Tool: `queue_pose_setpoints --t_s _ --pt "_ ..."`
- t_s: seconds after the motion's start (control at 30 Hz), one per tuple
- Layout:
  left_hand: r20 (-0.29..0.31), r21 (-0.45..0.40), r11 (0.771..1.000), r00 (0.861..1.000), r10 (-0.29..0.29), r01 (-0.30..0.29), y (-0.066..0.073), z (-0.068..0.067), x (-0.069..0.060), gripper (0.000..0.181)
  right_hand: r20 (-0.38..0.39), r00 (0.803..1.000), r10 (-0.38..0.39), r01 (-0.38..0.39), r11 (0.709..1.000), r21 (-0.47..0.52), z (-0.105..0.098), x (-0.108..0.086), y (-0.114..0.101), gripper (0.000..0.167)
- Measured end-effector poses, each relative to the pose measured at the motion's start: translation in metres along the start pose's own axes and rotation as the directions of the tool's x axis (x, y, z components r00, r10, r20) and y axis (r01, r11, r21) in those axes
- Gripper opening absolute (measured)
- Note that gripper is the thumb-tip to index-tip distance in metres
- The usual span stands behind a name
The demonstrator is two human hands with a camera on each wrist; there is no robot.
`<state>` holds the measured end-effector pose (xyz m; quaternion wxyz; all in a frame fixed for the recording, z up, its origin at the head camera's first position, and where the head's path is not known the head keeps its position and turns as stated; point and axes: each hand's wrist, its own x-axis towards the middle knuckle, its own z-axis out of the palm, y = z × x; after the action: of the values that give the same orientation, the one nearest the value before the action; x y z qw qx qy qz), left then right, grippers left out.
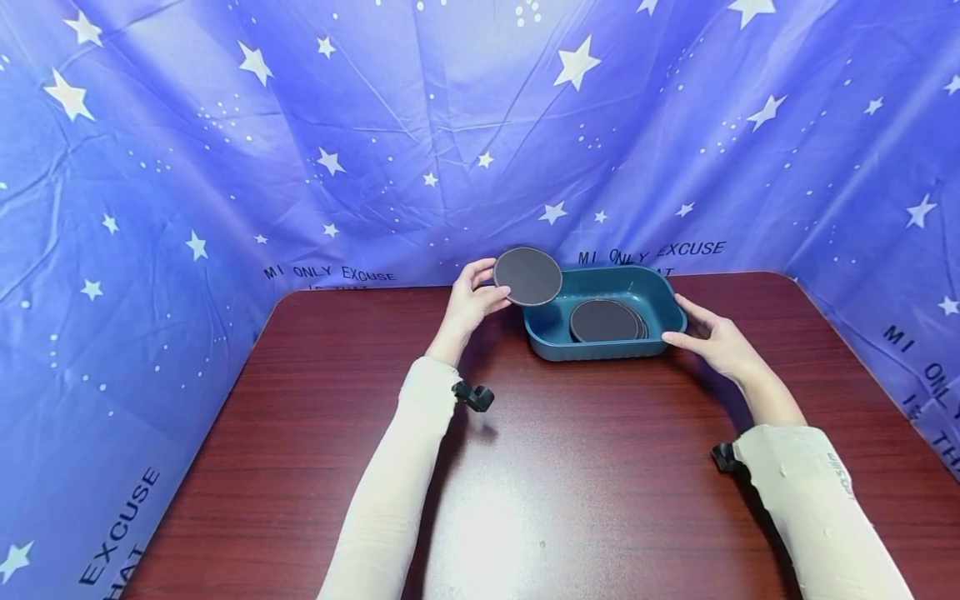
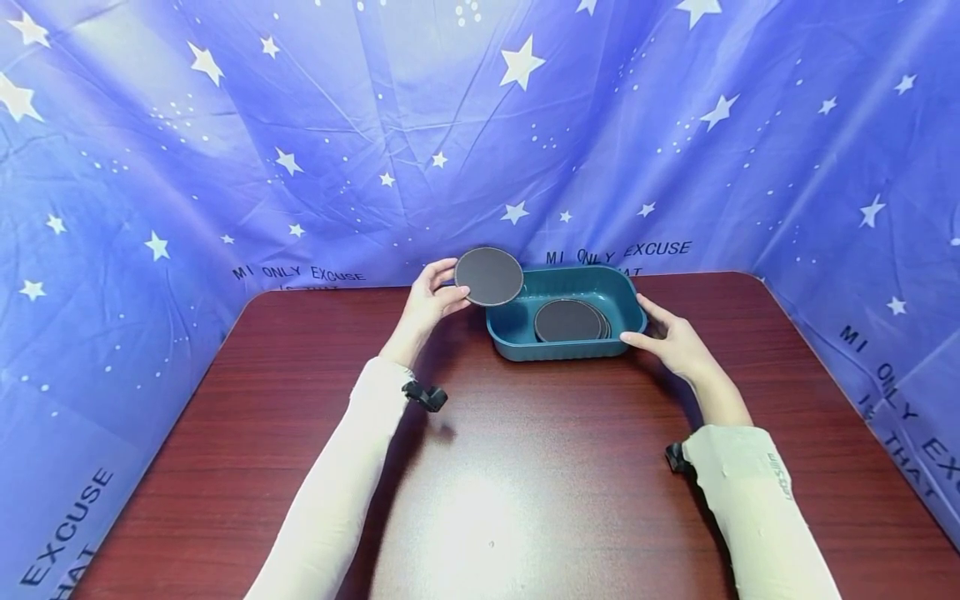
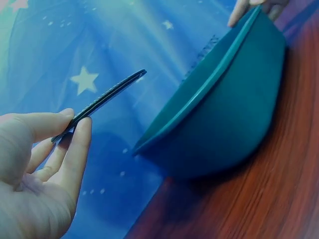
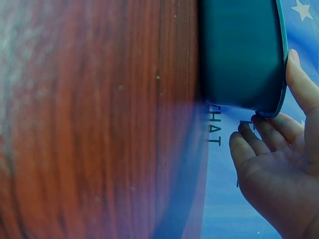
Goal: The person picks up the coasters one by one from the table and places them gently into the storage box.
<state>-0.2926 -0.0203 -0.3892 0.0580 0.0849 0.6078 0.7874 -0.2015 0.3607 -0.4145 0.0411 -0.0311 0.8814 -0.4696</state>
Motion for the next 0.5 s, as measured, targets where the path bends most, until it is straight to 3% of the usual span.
queue_pose_setpoints --t_s 0.3,0.5 --pt "0.104 0.092 0.995 0.994 -0.037 0.027 -0.014 0.035 0.001 0.059 -0.003 1.000 -0.003 0.003 1.000 0.000 0.001 0.000 0.000 0.084" --pt "0.138 0.243 0.969 0.987 -0.084 0.049 -0.021 0.054 0.003 0.056 -0.008 1.000 -0.010 0.010 1.000 -0.002 0.001 -0.001 0.000 0.083"
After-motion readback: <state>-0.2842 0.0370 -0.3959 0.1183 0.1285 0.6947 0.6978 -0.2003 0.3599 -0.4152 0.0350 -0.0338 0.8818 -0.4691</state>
